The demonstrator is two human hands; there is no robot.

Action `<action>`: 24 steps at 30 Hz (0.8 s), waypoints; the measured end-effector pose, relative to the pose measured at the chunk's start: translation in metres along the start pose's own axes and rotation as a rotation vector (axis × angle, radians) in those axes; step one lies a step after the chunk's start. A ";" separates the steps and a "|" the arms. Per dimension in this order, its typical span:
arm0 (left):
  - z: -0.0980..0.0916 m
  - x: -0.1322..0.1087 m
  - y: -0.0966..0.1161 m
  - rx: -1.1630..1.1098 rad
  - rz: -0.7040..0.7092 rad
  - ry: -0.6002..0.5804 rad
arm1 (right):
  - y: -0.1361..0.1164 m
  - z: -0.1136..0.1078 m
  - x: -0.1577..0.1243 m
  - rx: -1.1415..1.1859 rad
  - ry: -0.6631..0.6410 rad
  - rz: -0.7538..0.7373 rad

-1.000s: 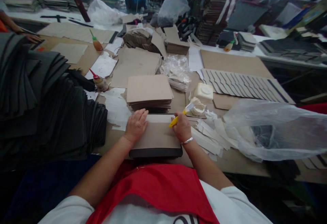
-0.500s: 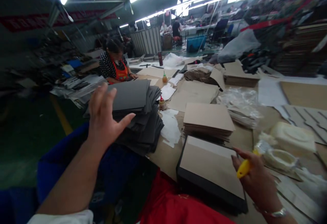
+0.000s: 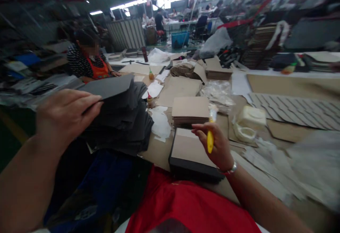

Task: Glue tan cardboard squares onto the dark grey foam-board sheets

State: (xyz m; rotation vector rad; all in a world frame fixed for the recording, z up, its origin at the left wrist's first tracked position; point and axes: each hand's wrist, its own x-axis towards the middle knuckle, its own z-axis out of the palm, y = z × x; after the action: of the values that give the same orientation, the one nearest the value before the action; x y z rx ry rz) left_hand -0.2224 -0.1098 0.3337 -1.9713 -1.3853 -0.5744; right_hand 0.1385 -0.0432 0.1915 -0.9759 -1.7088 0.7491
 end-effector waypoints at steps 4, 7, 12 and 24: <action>0.021 -0.023 0.100 -0.122 0.589 0.030 | -0.011 0.008 -0.006 0.189 -0.049 0.166; 0.070 -0.040 0.181 -0.360 0.712 -0.043 | 0.012 0.002 -0.026 -0.105 0.063 0.238; 0.163 -0.071 0.253 -0.546 0.676 -0.263 | 0.091 -0.027 -0.073 -0.527 0.044 0.401; 0.201 -0.101 0.238 -0.554 0.178 -0.747 | 0.115 -0.058 -0.072 -1.059 -0.093 0.450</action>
State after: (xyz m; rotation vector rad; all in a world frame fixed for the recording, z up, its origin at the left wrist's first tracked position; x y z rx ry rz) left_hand -0.0371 -0.0844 0.0651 -2.9212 -1.5424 -0.1245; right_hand 0.2363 -0.0482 0.0817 -2.1124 -1.9959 0.0851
